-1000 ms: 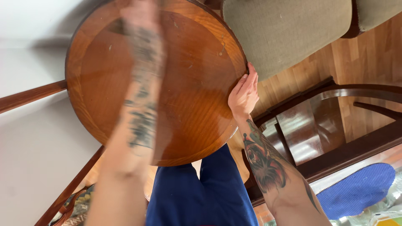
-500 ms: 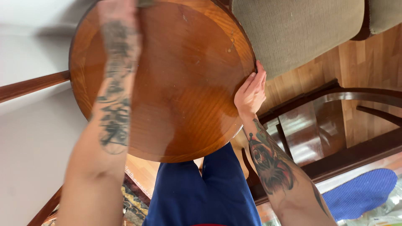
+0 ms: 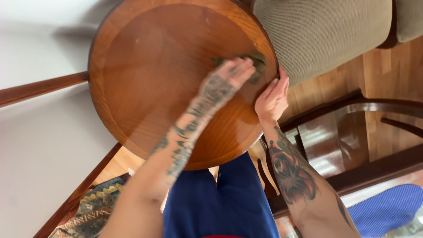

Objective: The person clears small decorative items and a blue mat from a wooden table, applies a liquid from a bottle to a cloth, and wipes the table surface and edges.

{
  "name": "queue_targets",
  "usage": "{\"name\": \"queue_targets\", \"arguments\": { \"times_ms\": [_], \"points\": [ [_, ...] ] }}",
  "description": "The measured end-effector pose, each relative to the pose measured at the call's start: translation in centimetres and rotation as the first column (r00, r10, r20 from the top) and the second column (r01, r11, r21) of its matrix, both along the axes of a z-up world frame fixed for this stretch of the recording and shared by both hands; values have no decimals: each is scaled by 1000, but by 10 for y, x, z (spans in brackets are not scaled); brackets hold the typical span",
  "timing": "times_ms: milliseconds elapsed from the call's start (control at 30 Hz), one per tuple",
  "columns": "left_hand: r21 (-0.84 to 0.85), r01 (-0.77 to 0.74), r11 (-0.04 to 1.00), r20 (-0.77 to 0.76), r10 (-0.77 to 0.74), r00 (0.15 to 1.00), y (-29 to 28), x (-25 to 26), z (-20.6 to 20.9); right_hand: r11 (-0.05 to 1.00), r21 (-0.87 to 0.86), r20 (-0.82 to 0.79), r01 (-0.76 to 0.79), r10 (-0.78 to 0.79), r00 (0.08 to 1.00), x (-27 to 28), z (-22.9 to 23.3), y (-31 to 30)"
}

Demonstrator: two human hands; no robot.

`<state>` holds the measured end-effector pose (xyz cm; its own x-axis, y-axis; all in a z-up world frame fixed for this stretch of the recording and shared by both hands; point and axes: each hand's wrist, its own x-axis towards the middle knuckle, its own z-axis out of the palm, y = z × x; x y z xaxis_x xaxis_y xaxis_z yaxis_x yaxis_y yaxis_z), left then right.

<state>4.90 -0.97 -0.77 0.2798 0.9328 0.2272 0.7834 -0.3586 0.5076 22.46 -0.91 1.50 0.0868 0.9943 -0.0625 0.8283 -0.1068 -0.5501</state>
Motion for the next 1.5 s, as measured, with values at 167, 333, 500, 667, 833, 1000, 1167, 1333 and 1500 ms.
{"name": "queue_targets", "arguments": {
  "times_ms": [167, 333, 500, 667, 833, 1000, 1167, 1333, 1500],
  "points": [
    [68, -374, 925, -105, 379, 919, 36, -163, 3, 1000, -22, 34, 14, -13, 999, 1, 0, 0],
    [-132, -609, 782, -142, 593, 793, 37, -177, -11, 1000, -11, 17, -7, 7, 1000, 0, -1, 2],
    [-154, -399, 904, -125, 383, 915, 3, -26, -11, 1000, -16, 65, 14, -13, 998, -1, -3, 0],
    [-94, -57, 994, 54, 63, 997, -26, 17, 5, 999, -41, 44, 4, -3, 999, 2, 0, -1],
    [182, -332, 926, -30, 342, 939, 7, -115, 0, 999, -39, 19, 19, -18, 1000, 0, -1, -1],
    [5, -636, 771, -87, 634, 768, 18, -192, -12, 995, -83, 16, 55, -54, 998, -2, -1, 2],
    [-135, -510, 849, -1, 515, 857, 15, -20, -46, 1000, -27, 32, 15, -14, 999, 1, -4, -1],
    [85, -128, 988, 69, 122, 990, 18, 68, -33, 995, -38, -63, 97, -99, 993, 9, -16, 1],
    [-6, -77, 997, 97, 77, 992, 48, -9, -23, 997, -14, -317, 72, -72, 946, 28, -27, -8]
  ]
}}
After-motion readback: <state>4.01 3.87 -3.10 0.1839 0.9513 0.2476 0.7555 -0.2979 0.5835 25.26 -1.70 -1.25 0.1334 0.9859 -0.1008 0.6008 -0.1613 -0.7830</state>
